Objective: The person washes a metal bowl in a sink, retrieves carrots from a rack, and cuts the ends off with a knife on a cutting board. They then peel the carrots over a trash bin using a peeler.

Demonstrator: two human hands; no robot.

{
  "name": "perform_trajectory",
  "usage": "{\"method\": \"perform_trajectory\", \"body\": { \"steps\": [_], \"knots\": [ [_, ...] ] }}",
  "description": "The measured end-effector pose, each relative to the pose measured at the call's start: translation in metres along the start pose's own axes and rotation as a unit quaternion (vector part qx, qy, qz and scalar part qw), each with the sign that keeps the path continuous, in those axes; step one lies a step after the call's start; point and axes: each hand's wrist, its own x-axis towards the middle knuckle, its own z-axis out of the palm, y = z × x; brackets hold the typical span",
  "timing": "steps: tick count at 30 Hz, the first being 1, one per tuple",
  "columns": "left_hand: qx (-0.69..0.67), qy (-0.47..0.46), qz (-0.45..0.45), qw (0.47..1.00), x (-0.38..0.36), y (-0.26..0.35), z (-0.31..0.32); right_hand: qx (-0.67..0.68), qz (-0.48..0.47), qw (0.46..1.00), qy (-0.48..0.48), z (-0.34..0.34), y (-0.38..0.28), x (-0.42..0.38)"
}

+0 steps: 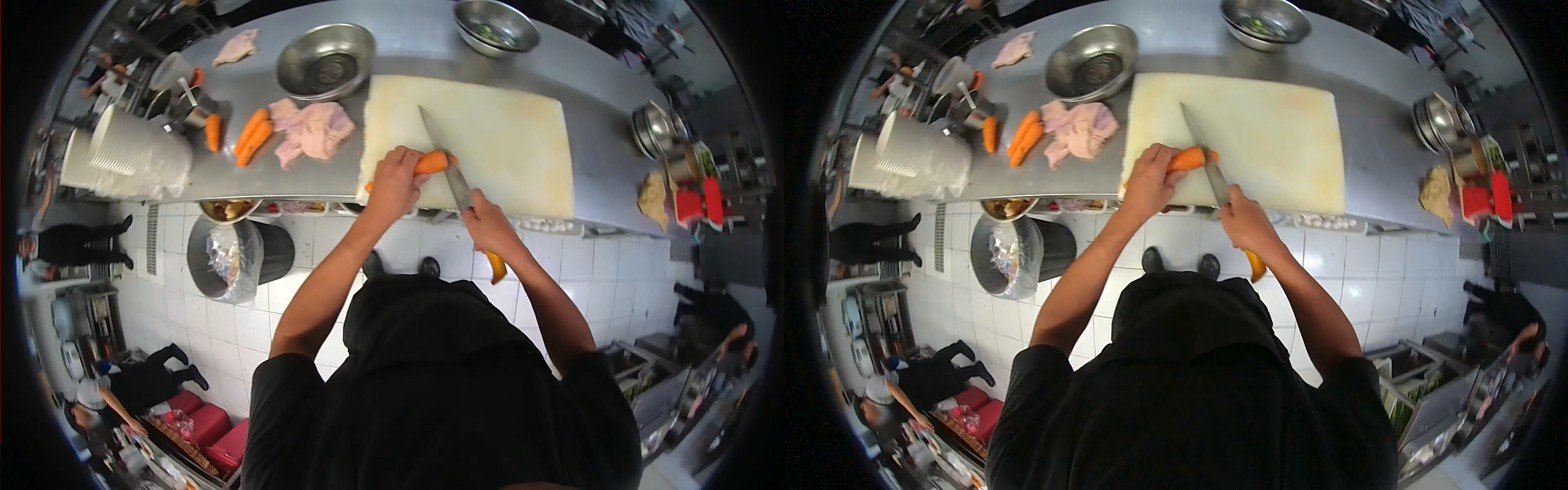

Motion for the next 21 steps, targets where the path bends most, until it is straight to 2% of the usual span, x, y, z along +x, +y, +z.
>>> {"method": "perform_trajectory", "body": {
  "steps": [3,4,5,7,11,13,15,19,21],
  "knots": [
    [-0.076,0.087,-0.056,0.992,-0.012,-0.009,-0.035,0.037,-0.036,0.998,0.024,0.006,0.006,-0.001],
    [-0.091,0.1,-0.118,0.984,-0.018,-0.012,-0.057,0.025,-0.039,0.998,0.032,0.009,0.008,0.0],
    [-0.071,0.146,-0.127,0.979,-0.028,-0.028,-0.077,0.013,-0.039,0.998,0.043,0.011,0.009,0.001],
    [-0.043,0.232,-0.131,0.963,-0.047,-0.078,-0.106,0.006,-0.026,0.999,0.038,0.011,-0.001,-0.005],
    [0.015,0.324,-0.226,0.918,-0.09,-0.183,-0.174,-0.002,-0.019,0.998,0.055,0.018,-0.007,-0.005],
    [0.069,0.323,-0.31,0.892,-0.097,-0.198,-0.212,-0.011,-0.013,0.998,0.063,0.023,-0.012,-0.007],
    [0.118,0.315,-0.339,0.879,-0.097,-0.229,-0.235,-0.031,0.0,0.997,0.07,0.025,-0.023,-0.011],
    [0.16,0.285,-0.326,0.887,-0.086,-0.284,-0.249,-0.083,-0.01,0.992,0.097,0.034,-0.018,-0.007],
    [0.181,0.261,-0.327,0.89,-0.077,-0.302,-0.25,-0.133,-0.047,0.982,0.127,0.04,-0.001,0.0]
  ]
}}
